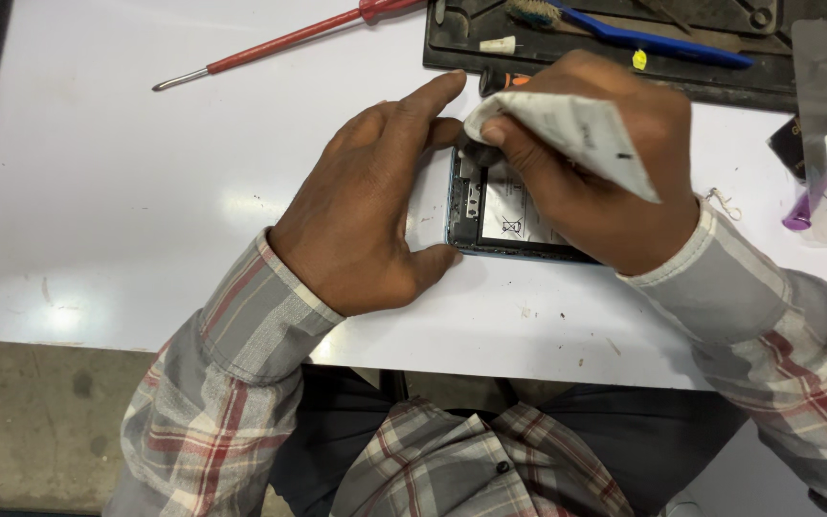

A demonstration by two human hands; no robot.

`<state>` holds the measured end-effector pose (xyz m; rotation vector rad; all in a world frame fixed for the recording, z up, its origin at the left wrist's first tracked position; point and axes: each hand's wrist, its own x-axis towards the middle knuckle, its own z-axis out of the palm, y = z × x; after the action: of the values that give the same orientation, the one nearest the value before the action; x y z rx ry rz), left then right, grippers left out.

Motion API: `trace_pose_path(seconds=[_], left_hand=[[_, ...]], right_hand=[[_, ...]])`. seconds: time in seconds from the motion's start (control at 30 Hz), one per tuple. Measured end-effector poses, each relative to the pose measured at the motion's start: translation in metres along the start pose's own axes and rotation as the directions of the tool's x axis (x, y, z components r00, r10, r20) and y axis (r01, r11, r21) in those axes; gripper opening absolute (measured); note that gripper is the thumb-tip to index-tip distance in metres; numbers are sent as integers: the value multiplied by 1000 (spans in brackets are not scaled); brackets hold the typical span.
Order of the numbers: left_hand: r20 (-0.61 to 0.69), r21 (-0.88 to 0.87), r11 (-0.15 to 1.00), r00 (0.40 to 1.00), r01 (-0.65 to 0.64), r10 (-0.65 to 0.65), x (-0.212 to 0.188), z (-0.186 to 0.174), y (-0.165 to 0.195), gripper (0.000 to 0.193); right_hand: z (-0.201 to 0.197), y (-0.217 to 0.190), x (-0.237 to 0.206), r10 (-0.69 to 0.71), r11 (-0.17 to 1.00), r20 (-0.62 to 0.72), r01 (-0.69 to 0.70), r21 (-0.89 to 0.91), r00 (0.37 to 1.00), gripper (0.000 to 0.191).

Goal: The person applies adhesive around the perimeter of a disassembled smartphone chassis, then places a transparent back cover over the camera module and presses it into place. The person holds the phone and aligns the cover before seating it.

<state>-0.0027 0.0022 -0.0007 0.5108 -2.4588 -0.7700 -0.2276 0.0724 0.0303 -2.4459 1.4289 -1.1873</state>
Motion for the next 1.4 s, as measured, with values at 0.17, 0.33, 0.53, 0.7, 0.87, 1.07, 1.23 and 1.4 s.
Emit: trace_pose_path(seconds=[0.17, 0.33, 0.53, 0.7, 0.87, 1.07, 1.23, 1.4], left_hand=[[-21, -13, 1000, 999, -25, 24, -1, 0, 0, 111], [-20, -19, 1000, 1000, -10, 10, -2, 0, 0, 110], [-12, -21, 1000, 1000, 12, -13, -2, 0, 0, 110], [-9, -21, 999, 1000, 27, -27, -2, 0, 0, 109], [-21, -23, 1000, 1000, 2, -3, -1, 0, 1, 110], [-22, -34, 999, 1000, 9, -10, -2, 0, 1, 110], [-18, -15, 1000, 1000, 10, -11, -1, 0, 0, 111], [-15, -4, 1000, 1000, 9, -9, -1, 0, 0, 112]], right_hand=[[0, -1, 4, 7, 1000, 2, -7, -21, 1000, 9], [-1, -2, 7, 12, 1000, -11, -12, -18, 1000, 9], [1, 0, 6, 8, 1000, -27, -8, -10, 1000, 9], [3, 2, 5, 14, 1000, -49, -14, -11, 999, 10], [4, 9, -3, 89, 995, -60, -86, 57, 994, 10], [-8, 16, -13, 67, 986, -62, -56, 154, 996, 6], [-7, 10, -9, 96, 995, -53, -97, -17, 994, 10], [-10, 7, -5, 58, 998, -50, -59, -23, 997, 7]])
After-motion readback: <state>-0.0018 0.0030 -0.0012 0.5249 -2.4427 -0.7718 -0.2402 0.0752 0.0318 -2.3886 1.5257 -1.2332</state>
